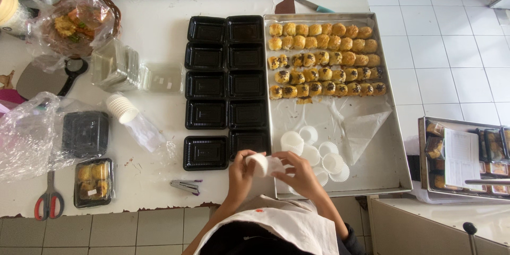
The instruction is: The person separates and arranges small white paper cups into an array on a metal tray near baked goods.
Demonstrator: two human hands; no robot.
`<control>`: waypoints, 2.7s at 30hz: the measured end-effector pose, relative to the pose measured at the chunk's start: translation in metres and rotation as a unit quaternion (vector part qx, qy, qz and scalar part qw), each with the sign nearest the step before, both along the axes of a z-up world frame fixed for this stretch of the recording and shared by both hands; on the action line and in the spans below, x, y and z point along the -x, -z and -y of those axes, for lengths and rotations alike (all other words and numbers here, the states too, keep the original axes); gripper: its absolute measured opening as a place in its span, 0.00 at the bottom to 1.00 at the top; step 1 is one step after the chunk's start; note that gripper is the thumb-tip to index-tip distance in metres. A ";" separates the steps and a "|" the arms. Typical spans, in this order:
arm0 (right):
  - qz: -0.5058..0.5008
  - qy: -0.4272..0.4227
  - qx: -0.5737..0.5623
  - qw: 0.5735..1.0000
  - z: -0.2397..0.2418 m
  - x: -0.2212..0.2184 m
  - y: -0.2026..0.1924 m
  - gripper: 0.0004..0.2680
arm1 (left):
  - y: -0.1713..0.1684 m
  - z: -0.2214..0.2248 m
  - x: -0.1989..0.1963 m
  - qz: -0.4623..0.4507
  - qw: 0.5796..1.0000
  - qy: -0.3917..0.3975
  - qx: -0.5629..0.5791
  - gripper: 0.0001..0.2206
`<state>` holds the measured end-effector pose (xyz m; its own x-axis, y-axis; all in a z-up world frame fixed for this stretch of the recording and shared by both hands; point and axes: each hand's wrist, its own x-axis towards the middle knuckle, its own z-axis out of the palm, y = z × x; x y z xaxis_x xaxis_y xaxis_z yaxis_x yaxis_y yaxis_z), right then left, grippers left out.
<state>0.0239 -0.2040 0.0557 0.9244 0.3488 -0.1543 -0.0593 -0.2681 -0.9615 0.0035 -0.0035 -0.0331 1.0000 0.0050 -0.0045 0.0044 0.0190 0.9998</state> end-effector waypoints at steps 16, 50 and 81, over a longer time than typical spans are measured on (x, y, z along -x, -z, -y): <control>0.175 0.285 0.342 0.878 0.085 -0.005 0.019 0.06 | -0.010 0.004 0.002 -0.003 0.996 0.018 -0.083 0.08; -0.011 0.042 -0.014 0.999 -0.015 -0.002 0.000 0.09 | 0.010 0.007 -0.004 -0.016 0.997 -0.046 0.052 0.08; 0.194 0.256 0.336 0.885 0.102 -0.081 0.092 0.20 | 0.027 0.014 -0.008 -0.067 0.990 0.064 0.110 0.15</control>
